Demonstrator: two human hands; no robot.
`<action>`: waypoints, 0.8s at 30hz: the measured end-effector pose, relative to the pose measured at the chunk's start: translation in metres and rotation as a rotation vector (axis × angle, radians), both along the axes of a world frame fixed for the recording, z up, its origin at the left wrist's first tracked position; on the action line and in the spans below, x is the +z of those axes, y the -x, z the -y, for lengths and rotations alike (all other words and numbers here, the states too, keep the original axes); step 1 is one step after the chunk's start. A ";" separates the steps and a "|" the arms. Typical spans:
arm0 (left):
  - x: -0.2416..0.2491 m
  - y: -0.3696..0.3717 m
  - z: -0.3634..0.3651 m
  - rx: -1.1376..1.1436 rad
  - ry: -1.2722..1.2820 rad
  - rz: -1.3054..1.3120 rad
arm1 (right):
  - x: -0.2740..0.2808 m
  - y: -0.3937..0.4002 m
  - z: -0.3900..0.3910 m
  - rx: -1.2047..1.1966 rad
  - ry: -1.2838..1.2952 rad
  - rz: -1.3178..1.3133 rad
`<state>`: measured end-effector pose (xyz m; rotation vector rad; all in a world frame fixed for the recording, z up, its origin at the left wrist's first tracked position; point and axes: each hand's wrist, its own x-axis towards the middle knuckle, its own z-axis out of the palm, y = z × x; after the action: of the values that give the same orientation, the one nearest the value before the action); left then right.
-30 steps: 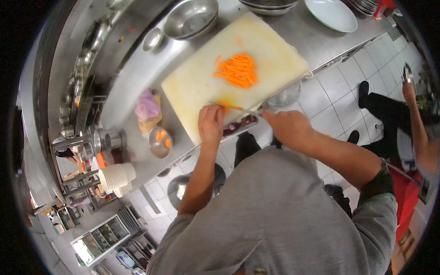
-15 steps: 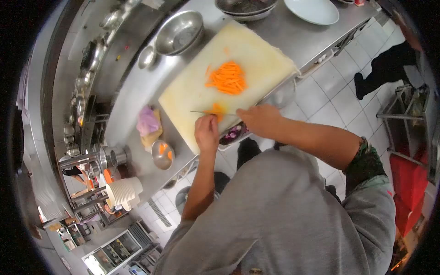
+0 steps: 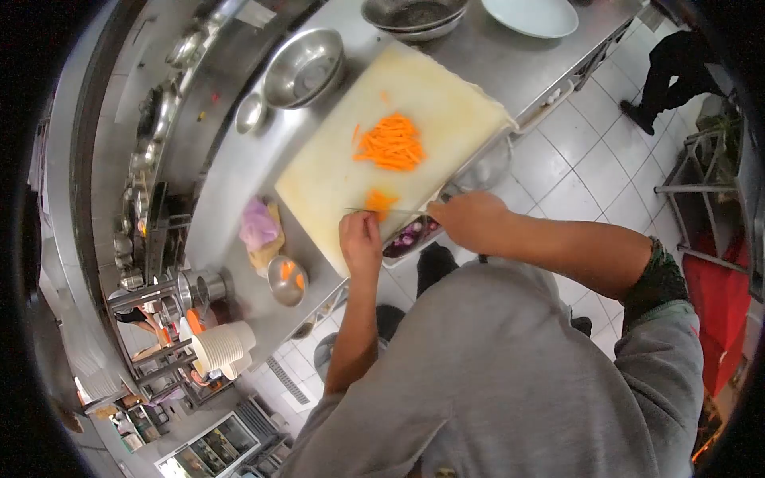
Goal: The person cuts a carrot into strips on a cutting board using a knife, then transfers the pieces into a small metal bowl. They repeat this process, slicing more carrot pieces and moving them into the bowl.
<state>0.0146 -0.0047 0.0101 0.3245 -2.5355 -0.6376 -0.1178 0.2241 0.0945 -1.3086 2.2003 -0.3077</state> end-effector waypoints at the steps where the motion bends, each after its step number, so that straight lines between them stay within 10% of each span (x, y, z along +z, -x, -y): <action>1: -0.001 0.000 0.000 0.005 -0.004 0.001 | -0.007 0.000 0.000 -0.015 -0.038 0.017; 24: 0.004 -0.003 -0.008 -0.015 0.074 -0.019 | -0.024 -0.002 0.007 -0.008 0.036 -0.021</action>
<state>0.0178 0.0028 0.0143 0.2720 -2.5383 -0.5480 -0.1154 0.2168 0.0708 -1.3289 2.2276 -0.3398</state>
